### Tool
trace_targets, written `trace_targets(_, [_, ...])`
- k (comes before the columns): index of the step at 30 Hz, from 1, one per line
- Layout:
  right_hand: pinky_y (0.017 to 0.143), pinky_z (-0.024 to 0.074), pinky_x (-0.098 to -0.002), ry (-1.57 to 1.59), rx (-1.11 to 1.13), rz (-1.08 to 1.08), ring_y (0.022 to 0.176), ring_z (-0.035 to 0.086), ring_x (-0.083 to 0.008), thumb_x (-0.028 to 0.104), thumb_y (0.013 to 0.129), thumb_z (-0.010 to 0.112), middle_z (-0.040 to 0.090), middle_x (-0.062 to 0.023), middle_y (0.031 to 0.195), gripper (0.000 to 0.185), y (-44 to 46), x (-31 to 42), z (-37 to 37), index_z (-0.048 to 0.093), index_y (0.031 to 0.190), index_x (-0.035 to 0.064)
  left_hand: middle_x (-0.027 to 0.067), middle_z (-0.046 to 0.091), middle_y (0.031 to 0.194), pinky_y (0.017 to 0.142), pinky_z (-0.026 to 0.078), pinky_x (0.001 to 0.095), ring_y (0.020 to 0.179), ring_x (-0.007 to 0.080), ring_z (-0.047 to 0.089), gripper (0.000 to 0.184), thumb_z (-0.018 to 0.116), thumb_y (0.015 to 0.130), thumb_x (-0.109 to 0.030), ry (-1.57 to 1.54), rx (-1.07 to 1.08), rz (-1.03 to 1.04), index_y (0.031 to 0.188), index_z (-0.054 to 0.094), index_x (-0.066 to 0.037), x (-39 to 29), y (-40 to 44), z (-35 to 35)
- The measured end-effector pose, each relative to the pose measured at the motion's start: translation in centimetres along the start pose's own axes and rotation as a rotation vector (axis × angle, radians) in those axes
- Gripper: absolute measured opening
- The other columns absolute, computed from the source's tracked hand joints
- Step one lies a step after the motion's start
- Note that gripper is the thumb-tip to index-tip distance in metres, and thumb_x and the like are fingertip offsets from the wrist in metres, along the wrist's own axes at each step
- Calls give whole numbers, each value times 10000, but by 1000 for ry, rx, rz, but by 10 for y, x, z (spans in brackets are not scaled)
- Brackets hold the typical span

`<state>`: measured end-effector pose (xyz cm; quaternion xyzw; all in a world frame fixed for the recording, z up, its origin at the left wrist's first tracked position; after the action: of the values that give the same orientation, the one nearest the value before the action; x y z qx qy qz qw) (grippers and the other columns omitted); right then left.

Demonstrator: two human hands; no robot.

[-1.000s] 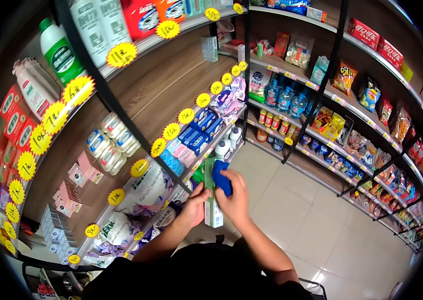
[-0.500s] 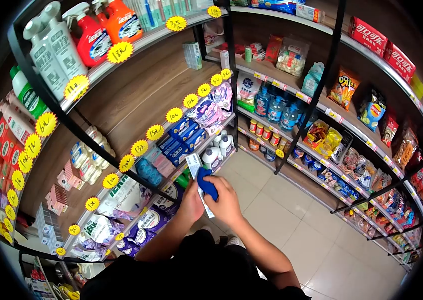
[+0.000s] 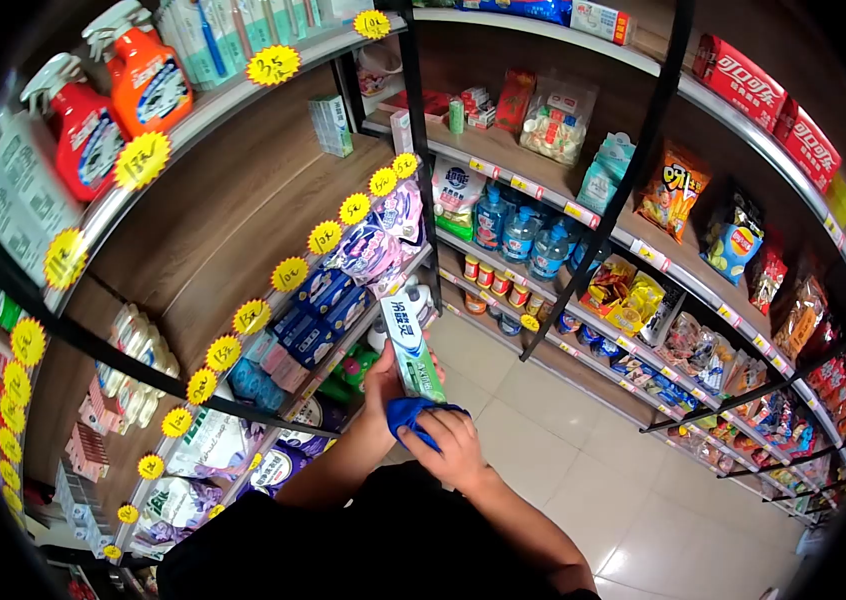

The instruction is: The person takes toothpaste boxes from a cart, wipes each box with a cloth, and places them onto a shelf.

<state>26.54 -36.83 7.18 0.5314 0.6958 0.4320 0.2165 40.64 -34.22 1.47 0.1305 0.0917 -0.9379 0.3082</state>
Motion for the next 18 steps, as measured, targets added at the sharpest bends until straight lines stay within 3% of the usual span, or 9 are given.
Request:
trace_targets(5, [854,495,-387,2,-9,-130,1009,583,-271,157,731,767,601,-67,1125,389,32,-58,27,696,1106,235,100,593,1135,893,499,393,1011,232,593,591,444,1034,-488,-207,25,-4,1441,468,-60,-37,62,10])
trace_targets(7, [835,503,-399,126,33,-50,986,592,-287,131,742,756,586,-107,1138,365,40,-86,45,692,1092,212,100,593,1119,891,485,378,977,225,584,576,434,1040,-479,-222,86,16,1438,476,-65,-57,84,14])
trace_targets(8, [804,513,-424,137,-110,-20,969,599,-319,77,712,754,572,-152,1151,395,44,-95,47,665,1087,162,102,596,1106,881,477,377,960,229,578,552,410,1049,-471,-211,55,46,1414,500,-67,-66,94,12])
trace_targets(9, [804,513,-424,148,-107,-21,969,599,-319,77,712,754,572,-152,1151,395,50,-102,56,665,1087,162,102,596,1106,881,477,377,960,229,578,552,410,1049,-471,-211,49,56,1414,500,-67,-74,102,16])
trace_targets(12, [786,518,-444,254,-178,298,964,597,-375,-16,669,722,569,-181,1158,507,61,-138,82,578,1147,74,120,623,1126,896,487,414,960,252,594,512,372,1062,-454,-69,45,211,1357,540,-71,-106,121,21])
trace_targets(15, [855,511,-405,395,-188,608,995,606,-354,-22,777,758,572,-204,1158,447,77,-164,104,563,1173,46,138,642,1191,920,494,436,975,265,602,517,348,1066,-460,72,-70,327,1355,532,-73,-135,138,18])
trace_targets(16, [866,509,-385,476,-186,701,1004,612,-328,-8,799,776,581,-201,1147,441,77,-175,116,556,1180,34,155,652,1222,923,510,426,1041,258,619,462,449,1044,-410,117,-52,359,1357,496,-74,-144,144,17])
trace_targets(17, [866,509,-385,486,-185,694,1004,612,-328,-8,799,776,581,-201,1147,441,79,-180,126,556,1180,34,155,652,1222,923,510,426,1041,258,619,462,449,1044,-410,121,-53,371,1357,496,-74,-150,151,14])
trace_targets(18, [890,495,-354,553,-157,721,1025,600,-270,0,817,769,571,-172,1157,438,83,-187,138,550,1196,30,154,652,1215,907,521,406,1044,241,623,434,512,1016,-344,212,-89,413,1355,478,-74,-156,156,14])
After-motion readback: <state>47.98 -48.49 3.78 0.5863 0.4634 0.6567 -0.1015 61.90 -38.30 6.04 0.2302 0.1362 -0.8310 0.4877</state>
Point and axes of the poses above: each hand's wrist, its own y-axis towards the middle knuckle, its own z-axis out of the palm, x = y × z, the point moved 6 cm from there along y, towards the middle knuckle
